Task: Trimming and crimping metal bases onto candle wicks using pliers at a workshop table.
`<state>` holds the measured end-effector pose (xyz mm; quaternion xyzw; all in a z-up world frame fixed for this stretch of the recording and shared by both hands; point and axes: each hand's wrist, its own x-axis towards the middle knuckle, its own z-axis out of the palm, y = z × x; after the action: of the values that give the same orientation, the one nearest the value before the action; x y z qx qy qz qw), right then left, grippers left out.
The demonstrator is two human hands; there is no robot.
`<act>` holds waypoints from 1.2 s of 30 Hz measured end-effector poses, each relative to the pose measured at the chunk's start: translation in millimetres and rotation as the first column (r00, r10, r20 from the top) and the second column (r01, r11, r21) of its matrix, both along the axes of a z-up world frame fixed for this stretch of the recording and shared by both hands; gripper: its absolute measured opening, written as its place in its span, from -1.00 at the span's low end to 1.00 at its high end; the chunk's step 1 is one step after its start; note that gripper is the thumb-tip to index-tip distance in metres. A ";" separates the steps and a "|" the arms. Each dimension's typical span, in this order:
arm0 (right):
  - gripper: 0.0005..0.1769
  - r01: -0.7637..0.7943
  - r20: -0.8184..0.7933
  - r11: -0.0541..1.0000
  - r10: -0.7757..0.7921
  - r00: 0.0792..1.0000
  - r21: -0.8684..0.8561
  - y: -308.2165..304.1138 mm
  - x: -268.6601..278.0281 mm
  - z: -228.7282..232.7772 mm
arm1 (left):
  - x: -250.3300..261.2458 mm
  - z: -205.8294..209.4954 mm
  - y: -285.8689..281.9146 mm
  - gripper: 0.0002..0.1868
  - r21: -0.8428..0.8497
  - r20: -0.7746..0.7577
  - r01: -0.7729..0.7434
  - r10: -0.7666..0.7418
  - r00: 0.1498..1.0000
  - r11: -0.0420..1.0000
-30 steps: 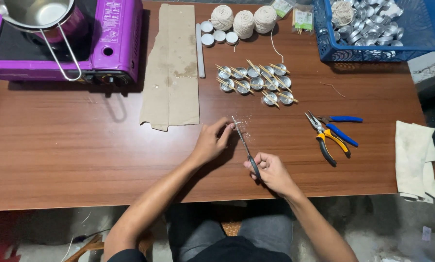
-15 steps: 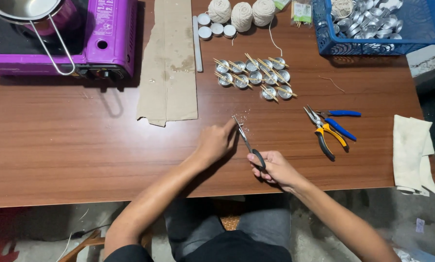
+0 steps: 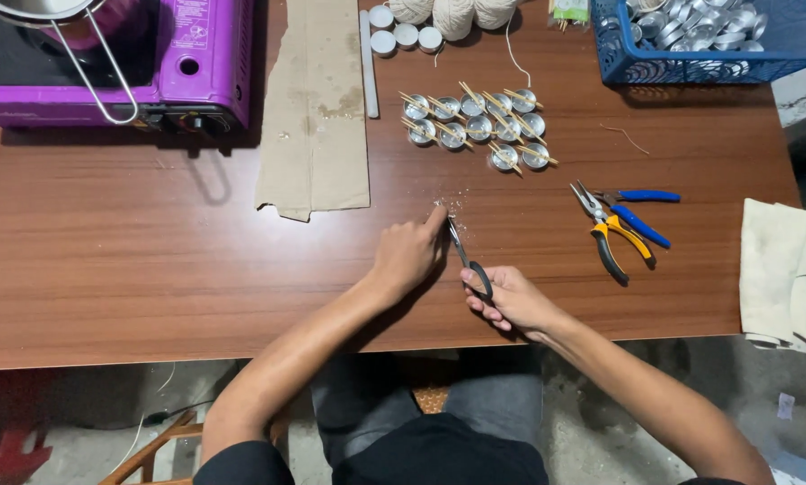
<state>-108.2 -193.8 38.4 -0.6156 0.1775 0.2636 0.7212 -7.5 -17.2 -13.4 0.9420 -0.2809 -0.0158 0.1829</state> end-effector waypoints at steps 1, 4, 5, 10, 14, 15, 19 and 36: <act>-0.58 0.000 -0.003 1.000 0.000 1.000 0.001 0.0 -0.2 -0.6 | 0.1 -2.1 -1.0 -0.61 0.001 -0.003 0.000 0.000 1.000 1.000; -0.57 0.008 0.005 1.000 -0.008 1.000 0.007 0.6 0.2 -1.1 | 1.1 -5.0 -2.3 -0.61 -0.005 0.000 -0.009 0.009 1.000 1.000; -0.57 0.012 0.003 1.000 -0.013 1.000 0.013 1.2 0.5 -0.3 | 1.3 -4.3 -1.7 -0.62 0.001 0.000 -0.017 0.017 1.000 1.000; -0.59 0.040 -0.009 0.999 -0.040 0.999 0.028 2.0 0.5 -5.5 | 1.5 -6.2 -3.6 -0.62 -0.020 -0.013 -0.042 0.041 0.999 0.999; -0.57 0.032 -0.012 0.999 -0.032 0.999 0.022 -2.5 1.6 -8.4 | 0.8 10.1 -1.1 -0.71 -0.082 -0.009 -0.057 0.057 0.998 0.995; -0.56 0.024 -0.019 0.999 -0.024 1.000 0.022 -3.9 2.7 -8.0 | 1.1 12.8 -0.3 -0.74 -0.110 -0.011 -0.067 0.066 0.998 0.992; -0.38 0.029 -0.083 0.992 -0.019 0.996 0.126 -13.2 3.6 -4.0 | 2.4 16.2 2.9 -0.80 -0.228 -0.017 -0.089 0.088 0.996 0.969; -0.62 0.254 0.338 0.965 -0.261 0.904 0.065 -112.4 -9.6 -4.7 | 57.0 39.5 88.5 -0.85 -0.364 0.437 -0.140 0.302 0.847 0.921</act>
<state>-117.9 -306.2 33.6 -0.6161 0.1258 0.0564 0.7755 49.5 71.3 26.1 0.8998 -0.2046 0.2875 0.2565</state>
